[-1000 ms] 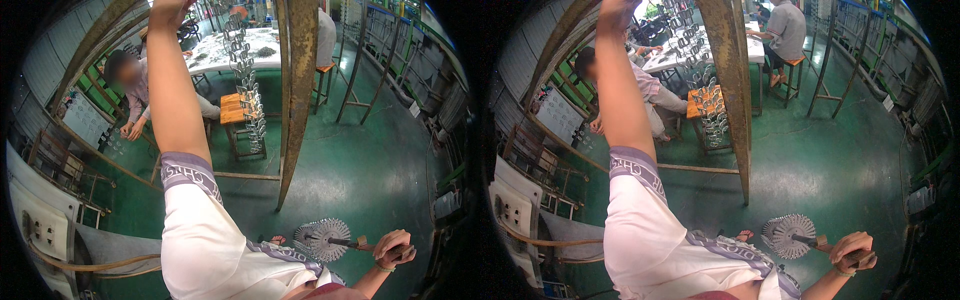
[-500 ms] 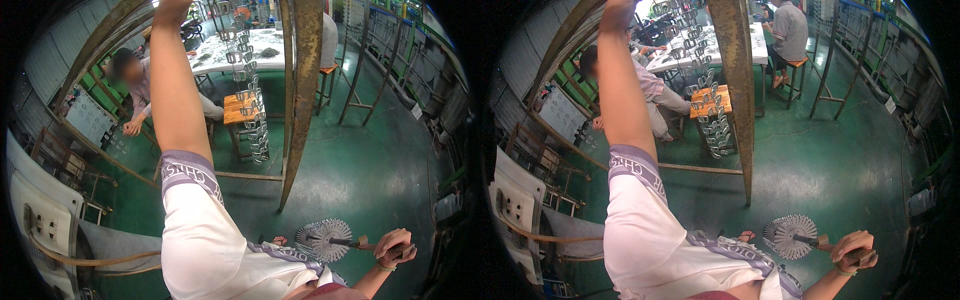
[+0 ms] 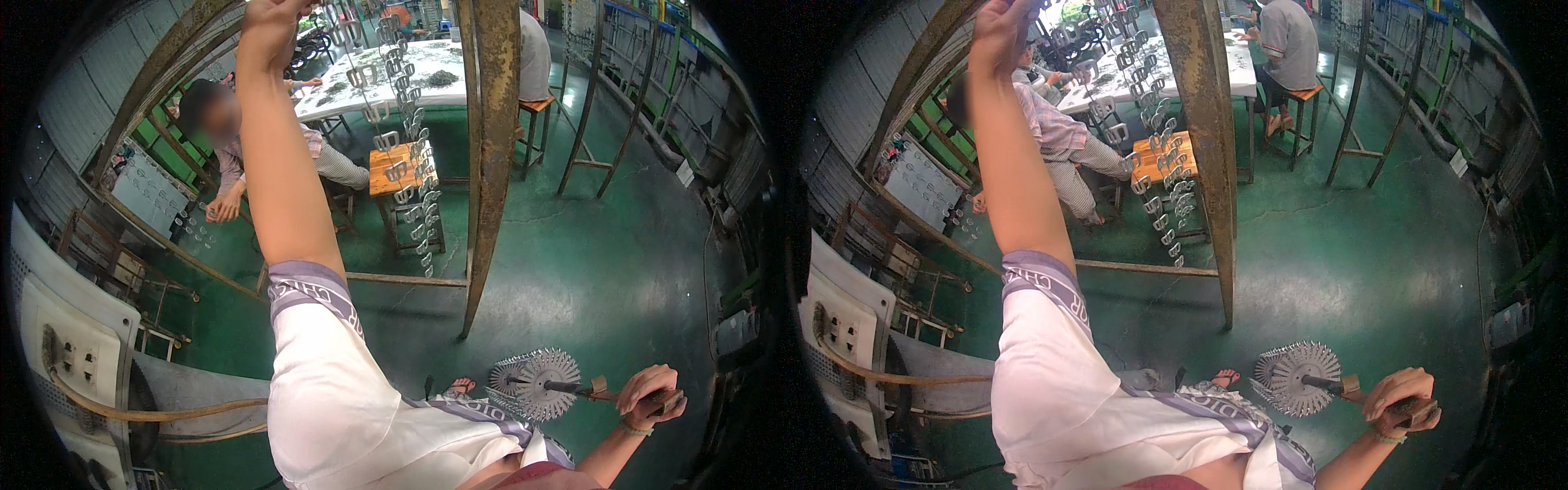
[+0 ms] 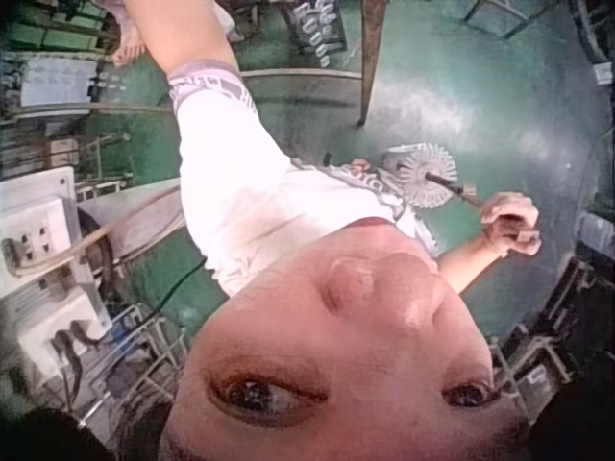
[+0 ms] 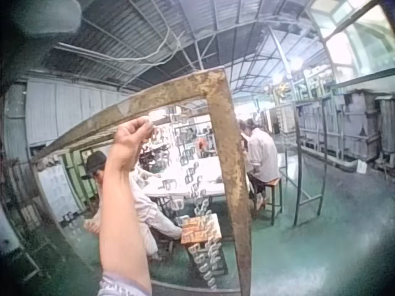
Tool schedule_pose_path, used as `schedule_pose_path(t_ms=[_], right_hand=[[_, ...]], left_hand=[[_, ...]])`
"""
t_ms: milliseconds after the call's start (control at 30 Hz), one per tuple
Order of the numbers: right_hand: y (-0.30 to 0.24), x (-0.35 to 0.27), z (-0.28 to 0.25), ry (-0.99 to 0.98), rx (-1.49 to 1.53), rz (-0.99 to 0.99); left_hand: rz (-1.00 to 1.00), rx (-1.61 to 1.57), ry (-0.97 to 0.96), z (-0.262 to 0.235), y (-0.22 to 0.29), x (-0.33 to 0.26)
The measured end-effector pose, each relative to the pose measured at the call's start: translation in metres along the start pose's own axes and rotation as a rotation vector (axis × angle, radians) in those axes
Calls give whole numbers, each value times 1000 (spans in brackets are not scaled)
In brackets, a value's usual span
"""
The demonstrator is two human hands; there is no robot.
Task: The person repeatedly picks up small metal spiral springs from a rack and inserts them into the slots of a rotating spoked tool held in the other hand. The person continues this repetitive insertion process throughout the clip.
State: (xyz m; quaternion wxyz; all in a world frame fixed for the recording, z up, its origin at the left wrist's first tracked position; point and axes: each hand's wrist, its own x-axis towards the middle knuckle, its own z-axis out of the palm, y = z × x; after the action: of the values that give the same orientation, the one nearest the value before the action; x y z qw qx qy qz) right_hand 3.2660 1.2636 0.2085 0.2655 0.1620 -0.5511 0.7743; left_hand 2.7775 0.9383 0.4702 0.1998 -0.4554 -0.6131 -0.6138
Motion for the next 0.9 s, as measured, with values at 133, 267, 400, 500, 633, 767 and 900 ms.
schedule_pose_path(t_ms=[133,267,400,500,633,767,900], right_hand=[[1,5,4,-5,0,-6],[1,1,2,39,-20,17],[1,4,0,-14,-10,15],[1,5,-4,-54,-4,25],[2,6,-1,-44,11,6],[0,6,-5,-78,11,43],[1,4,-8,-86,21,45]], left_hand=[[20,-78,-38,-11,3,-38],[-45,-33,-64,25,3,-89],[-115,-77,-136,42,7,-147],[-226,-136,-183,64,9,-190],[-337,-214,-227,83,-5,-244],[-389,-101,-350,104,-12,-288],[-433,-169,-372,132,-22,-332]])
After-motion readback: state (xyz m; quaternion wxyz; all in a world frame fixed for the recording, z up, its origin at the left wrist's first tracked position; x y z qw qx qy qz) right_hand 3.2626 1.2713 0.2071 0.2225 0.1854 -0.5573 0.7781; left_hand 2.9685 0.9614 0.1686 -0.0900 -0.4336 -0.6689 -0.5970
